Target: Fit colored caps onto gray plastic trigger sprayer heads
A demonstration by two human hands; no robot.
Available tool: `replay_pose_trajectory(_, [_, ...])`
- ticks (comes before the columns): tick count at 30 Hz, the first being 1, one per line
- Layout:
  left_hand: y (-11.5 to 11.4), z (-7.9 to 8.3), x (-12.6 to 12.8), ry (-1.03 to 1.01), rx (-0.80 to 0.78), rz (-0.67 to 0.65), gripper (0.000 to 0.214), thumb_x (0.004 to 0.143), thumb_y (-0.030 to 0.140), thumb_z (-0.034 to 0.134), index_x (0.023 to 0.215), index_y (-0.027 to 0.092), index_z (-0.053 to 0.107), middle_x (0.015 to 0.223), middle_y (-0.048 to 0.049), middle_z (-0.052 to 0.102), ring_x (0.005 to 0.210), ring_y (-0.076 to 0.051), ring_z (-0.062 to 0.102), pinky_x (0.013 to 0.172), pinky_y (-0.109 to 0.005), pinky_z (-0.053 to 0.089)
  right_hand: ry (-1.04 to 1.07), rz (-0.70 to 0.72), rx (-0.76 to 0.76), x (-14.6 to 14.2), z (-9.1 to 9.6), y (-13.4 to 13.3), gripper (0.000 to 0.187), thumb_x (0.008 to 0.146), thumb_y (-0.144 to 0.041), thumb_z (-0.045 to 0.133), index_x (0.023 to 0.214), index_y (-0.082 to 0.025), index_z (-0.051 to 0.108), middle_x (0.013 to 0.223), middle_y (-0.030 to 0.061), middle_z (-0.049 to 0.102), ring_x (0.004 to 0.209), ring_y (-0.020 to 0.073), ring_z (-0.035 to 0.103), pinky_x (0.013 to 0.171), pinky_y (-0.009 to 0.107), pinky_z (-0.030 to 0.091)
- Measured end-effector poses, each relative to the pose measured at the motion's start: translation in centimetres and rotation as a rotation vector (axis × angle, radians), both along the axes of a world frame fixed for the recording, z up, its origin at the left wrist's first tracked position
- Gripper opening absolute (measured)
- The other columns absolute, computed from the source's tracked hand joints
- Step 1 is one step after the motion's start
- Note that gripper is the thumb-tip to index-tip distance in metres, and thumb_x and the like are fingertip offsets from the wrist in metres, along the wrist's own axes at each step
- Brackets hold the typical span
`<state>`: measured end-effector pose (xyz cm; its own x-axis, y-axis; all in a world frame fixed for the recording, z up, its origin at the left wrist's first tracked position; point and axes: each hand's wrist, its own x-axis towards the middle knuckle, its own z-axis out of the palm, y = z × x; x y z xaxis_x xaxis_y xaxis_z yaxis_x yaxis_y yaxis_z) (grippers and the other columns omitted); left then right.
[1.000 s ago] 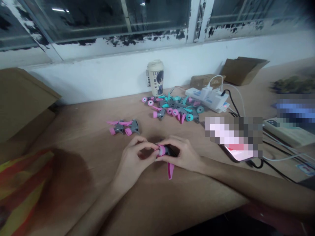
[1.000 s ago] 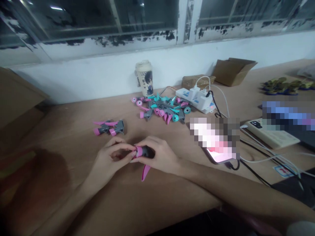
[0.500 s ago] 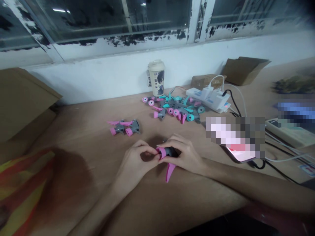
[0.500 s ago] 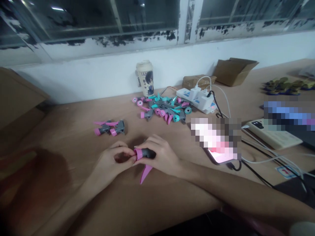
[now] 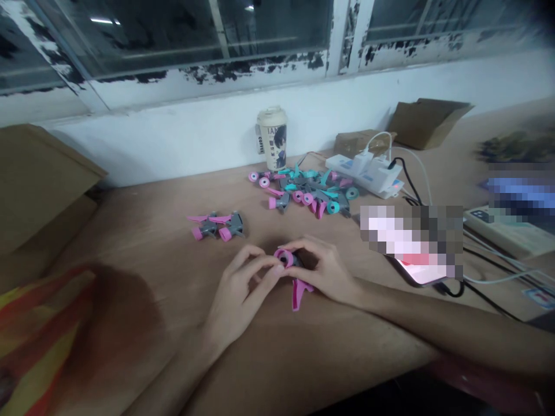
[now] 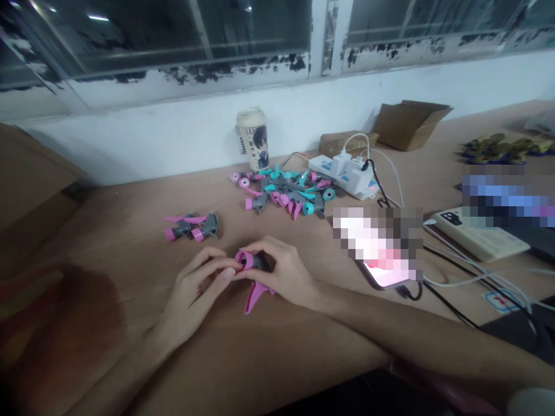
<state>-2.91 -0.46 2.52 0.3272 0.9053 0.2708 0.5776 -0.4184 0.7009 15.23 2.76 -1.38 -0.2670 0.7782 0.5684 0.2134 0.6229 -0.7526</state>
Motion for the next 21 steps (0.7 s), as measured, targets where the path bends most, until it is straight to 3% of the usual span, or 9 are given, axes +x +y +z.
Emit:
replay_pose_trajectory(3, [-0.1,-0.1,0.0,0.041,0.085,0.01,0.02,0.09,0.029,0.047,0.084,0.019,0.064,0.088,-0.0015,0.051,0.078,-0.011,0.054,0.068,-0.022,0.044,-0.011,0.032,0.018,0.0,0.1,-0.1,0.027,0.072,-0.033,0.071,0.096,-0.022,0.064,0.088,0.0016,0.067,0.082,0.0147,0.062,0.074,0.028,0.049])
replay_pose_trajectory(9, [-0.2,-0.4,-0.1,0.035,0.097,-0.019,0.025,0.092,0.028,0.042,0.085,0.019,0.064,0.086,-0.0011,0.051,0.073,-0.01,0.053,0.061,-0.021,0.043,-0.026,0.05,0.035,0.1,0.0,-0.2,0.03,0.072,-0.034,0.071,0.099,-0.022,0.063,0.091,0.0024,0.067,0.083,0.0153,0.063,0.076,0.029,0.049])
replay_pose_trajectory(13, [-0.1,-1.0,-0.4,0.142,0.264,0.036,0.017,0.089,0.024,0.049,0.097,0.022,0.064,0.091,-0.0018,0.052,0.077,-0.011,0.055,0.067,-0.023,0.045,0.019,0.011,0.01,0.1,-0.2,0.2,0.03,0.074,-0.03,0.07,0.101,-0.023,0.063,0.092,0.0021,0.067,0.086,0.0153,0.063,0.077,0.029,0.049])
replay_pose_trajectory(17, [0.0,-1.1,-0.4,0.21,0.44,0.035,0.012,0.086,0.021,0.054,0.093,0.02,0.064,0.09,-0.0027,0.052,0.079,-0.013,0.055,0.07,-0.027,0.046,0.011,0.025,0.005,0.1,-0.2,0.3,0.029,0.073,-0.03,0.071,0.1,-0.024,0.063,0.092,0.0021,0.068,0.085,0.016,0.063,0.076,0.03,0.05])
replay_pose_trajectory(21, [0.0,-0.6,0.0,0.169,0.38,-0.011,0.007,0.083,0.023,0.056,0.085,0.02,0.062,0.089,-0.0032,0.046,0.081,-0.014,0.053,0.072,-0.028,0.048,-0.022,0.047,0.033,0.1,-0.1,0.0,0.026,0.075,-0.029,0.069,0.1,-0.023,0.063,0.091,0.0026,0.067,0.085,0.0158,0.063,0.075,0.03,0.05])
